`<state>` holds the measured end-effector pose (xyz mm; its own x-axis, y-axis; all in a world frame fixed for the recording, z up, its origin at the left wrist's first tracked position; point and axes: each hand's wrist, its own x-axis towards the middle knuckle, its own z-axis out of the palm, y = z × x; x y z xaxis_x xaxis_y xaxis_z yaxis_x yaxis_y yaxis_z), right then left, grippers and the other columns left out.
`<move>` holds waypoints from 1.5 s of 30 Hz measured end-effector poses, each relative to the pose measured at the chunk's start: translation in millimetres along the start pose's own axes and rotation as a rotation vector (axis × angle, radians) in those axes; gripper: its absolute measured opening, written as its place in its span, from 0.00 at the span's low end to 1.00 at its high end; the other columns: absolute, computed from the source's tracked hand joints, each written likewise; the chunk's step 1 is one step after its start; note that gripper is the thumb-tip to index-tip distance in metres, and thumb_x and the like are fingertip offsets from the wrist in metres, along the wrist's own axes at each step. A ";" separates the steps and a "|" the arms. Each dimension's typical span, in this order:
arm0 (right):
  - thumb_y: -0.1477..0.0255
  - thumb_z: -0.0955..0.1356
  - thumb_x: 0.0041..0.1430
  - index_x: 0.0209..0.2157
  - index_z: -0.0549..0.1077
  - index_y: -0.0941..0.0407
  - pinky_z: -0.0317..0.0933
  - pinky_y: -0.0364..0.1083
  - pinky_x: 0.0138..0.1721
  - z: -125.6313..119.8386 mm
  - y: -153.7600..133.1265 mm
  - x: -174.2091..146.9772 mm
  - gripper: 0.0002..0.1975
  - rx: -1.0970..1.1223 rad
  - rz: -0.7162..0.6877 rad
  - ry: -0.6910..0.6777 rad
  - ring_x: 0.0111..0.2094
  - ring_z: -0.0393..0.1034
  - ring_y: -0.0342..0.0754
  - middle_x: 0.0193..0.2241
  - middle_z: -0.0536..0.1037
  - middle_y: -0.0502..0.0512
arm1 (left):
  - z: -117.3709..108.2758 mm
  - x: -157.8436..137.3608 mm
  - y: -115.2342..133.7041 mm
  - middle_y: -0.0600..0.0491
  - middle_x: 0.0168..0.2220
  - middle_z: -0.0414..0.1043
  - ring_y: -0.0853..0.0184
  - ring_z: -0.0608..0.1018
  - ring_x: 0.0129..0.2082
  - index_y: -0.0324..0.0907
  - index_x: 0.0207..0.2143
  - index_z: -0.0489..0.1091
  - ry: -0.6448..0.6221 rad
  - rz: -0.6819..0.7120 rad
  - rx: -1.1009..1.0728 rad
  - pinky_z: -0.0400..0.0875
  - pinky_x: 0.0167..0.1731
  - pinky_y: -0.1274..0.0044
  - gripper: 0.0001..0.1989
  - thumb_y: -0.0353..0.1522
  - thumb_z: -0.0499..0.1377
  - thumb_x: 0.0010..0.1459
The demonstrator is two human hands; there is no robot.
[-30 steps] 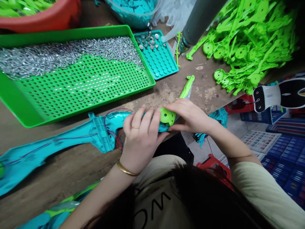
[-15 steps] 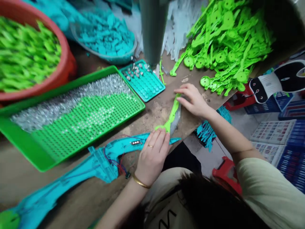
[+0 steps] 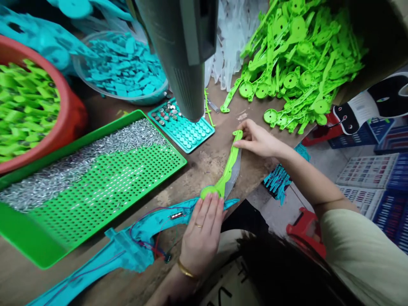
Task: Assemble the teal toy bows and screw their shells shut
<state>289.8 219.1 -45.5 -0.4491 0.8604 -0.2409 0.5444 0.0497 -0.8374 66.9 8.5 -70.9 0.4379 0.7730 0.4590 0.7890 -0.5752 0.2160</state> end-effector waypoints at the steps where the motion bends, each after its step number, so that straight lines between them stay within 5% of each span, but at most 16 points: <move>1: 0.59 0.74 0.51 0.39 0.60 0.53 0.69 0.49 0.39 -1.9 0.0 1.3 0.23 0.170 0.016 -0.046 0.36 0.72 0.47 0.34 0.74 0.52 | -3.7 7.4 -0.4 0.37 0.49 0.77 0.52 0.78 0.51 0.29 0.50 0.71 0.017 0.018 -0.008 0.70 0.56 0.62 0.19 0.29 0.64 0.56; 4: 0.60 0.76 0.46 0.36 0.58 0.52 0.68 0.44 0.34 -3.5 -4.5 0.9 0.26 0.498 0.030 -0.084 0.31 0.73 0.43 0.28 0.74 0.46 | -13.1 44.2 -5.7 0.45 0.37 0.79 0.58 0.80 0.40 0.35 0.40 0.74 0.030 -0.019 -0.124 0.73 0.49 0.66 0.10 0.32 0.62 0.58; 7: 0.63 0.78 0.43 0.36 0.59 0.51 0.67 0.41 0.33 -1.1 -15.7 -7.0 0.27 0.538 -0.001 0.038 0.30 0.73 0.41 0.27 0.72 0.43 | -14.3 87.8 -18.7 0.41 0.43 0.77 0.56 0.78 0.41 0.35 0.48 0.72 -0.206 -0.384 -0.212 0.72 0.42 0.66 0.18 0.38 0.58 0.62; 9: 0.63 0.78 0.43 0.38 0.61 0.51 0.67 0.41 0.35 2.4 -23.7 -14.6 0.27 0.558 -0.030 0.141 0.31 0.73 0.40 0.28 0.72 0.42 | -11.4 108.2 -28.5 0.48 0.35 0.78 0.63 0.77 0.32 0.38 0.43 0.75 -0.466 -0.497 -0.479 0.69 0.32 0.72 0.14 0.38 0.55 0.63; 11: 0.60 0.78 0.44 0.41 0.63 0.51 0.67 0.42 0.37 8.5 -29.1 -22.4 0.27 0.571 -0.031 0.129 0.32 0.72 0.40 0.30 0.73 0.44 | -7.9 117.7 -35.1 0.54 0.28 0.76 0.68 0.73 0.25 0.41 0.39 0.76 -0.550 -0.554 -0.697 0.63 0.26 0.76 0.13 0.38 0.55 0.63; 16: 0.62 0.77 0.44 0.34 0.72 0.58 0.64 0.43 0.34 32.4 -30.1 -35.5 0.20 0.450 -0.063 -0.191 0.31 0.68 0.41 0.29 0.73 0.48 | -5.4 112.4 -35.8 0.57 0.22 0.73 0.72 0.66 0.20 0.41 0.34 0.78 -0.396 -0.600 -0.802 0.57 0.25 0.77 0.13 0.37 0.55 0.60; 23: 0.67 0.75 0.51 0.30 0.74 0.58 0.60 0.41 0.33 46.4 -23.1 -42.0 0.11 0.490 -0.274 -0.057 0.30 0.65 0.39 0.29 0.71 0.46 | -18.1 101.2 -44.9 0.50 0.34 0.78 0.62 0.76 0.35 0.40 0.37 0.77 -0.528 -0.399 -0.633 0.65 0.36 0.73 0.13 0.40 0.58 0.59; 28: 0.62 0.77 0.46 0.35 0.74 0.57 0.63 0.44 0.41 62.8 -13.8 -49.9 0.18 0.487 -0.216 -0.067 0.37 0.68 0.42 0.34 0.73 0.49 | -15.4 96.6 -42.7 0.50 0.31 0.76 0.62 0.76 0.34 0.41 0.35 0.76 -0.522 -0.427 -0.584 0.65 0.35 0.73 0.13 0.39 0.55 0.60; 34: 0.67 0.77 0.47 0.29 0.74 0.55 0.66 0.46 0.41 68.1 -17.9 -52.7 0.11 0.465 -0.329 -0.019 0.36 0.69 0.43 0.31 0.73 0.49 | -27.0 97.6 -44.2 0.47 0.37 0.75 0.57 0.77 0.39 0.39 0.39 0.72 -0.641 -0.413 -0.466 0.67 0.38 0.70 0.14 0.41 0.58 0.57; 38: 0.63 0.78 0.45 0.29 0.74 0.55 0.67 0.45 0.38 71.0 -18.8 -57.7 0.15 0.572 -0.172 0.029 0.33 0.69 0.42 0.29 0.74 0.48 | -42.0 94.6 -53.7 0.49 0.33 0.73 0.58 0.75 0.33 0.42 0.38 0.69 -0.751 -0.473 -0.381 0.64 0.32 0.70 0.15 0.44 0.59 0.56; 42: 0.62 0.80 0.36 0.41 0.73 0.55 0.70 0.45 0.39 86.3 -18.2 -70.6 0.29 0.813 0.012 -0.050 0.35 0.74 0.44 0.33 0.78 0.48 | -47.7 88.3 -50.8 0.54 0.27 0.72 0.62 0.73 0.28 0.43 0.33 0.68 -0.648 -0.516 -0.442 0.61 0.28 0.73 0.13 0.44 0.60 0.55; 45: 0.63 0.79 0.39 0.35 0.75 0.58 0.70 0.46 0.41 96.0 -24.0 -78.5 0.22 0.731 0.012 0.017 0.35 0.75 0.45 0.32 0.80 0.51 | -48.6 85.7 -43.1 0.53 0.31 0.74 0.63 0.74 0.29 0.43 0.35 0.70 -0.587 -0.513 -0.470 0.62 0.29 0.73 0.13 0.43 0.59 0.55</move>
<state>244.0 101.6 -53.7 -0.4318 0.8668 -0.2495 -0.0657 -0.3061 -0.9497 49.4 86.5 1.0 0.3325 0.9021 -0.2750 0.7468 -0.0738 0.6609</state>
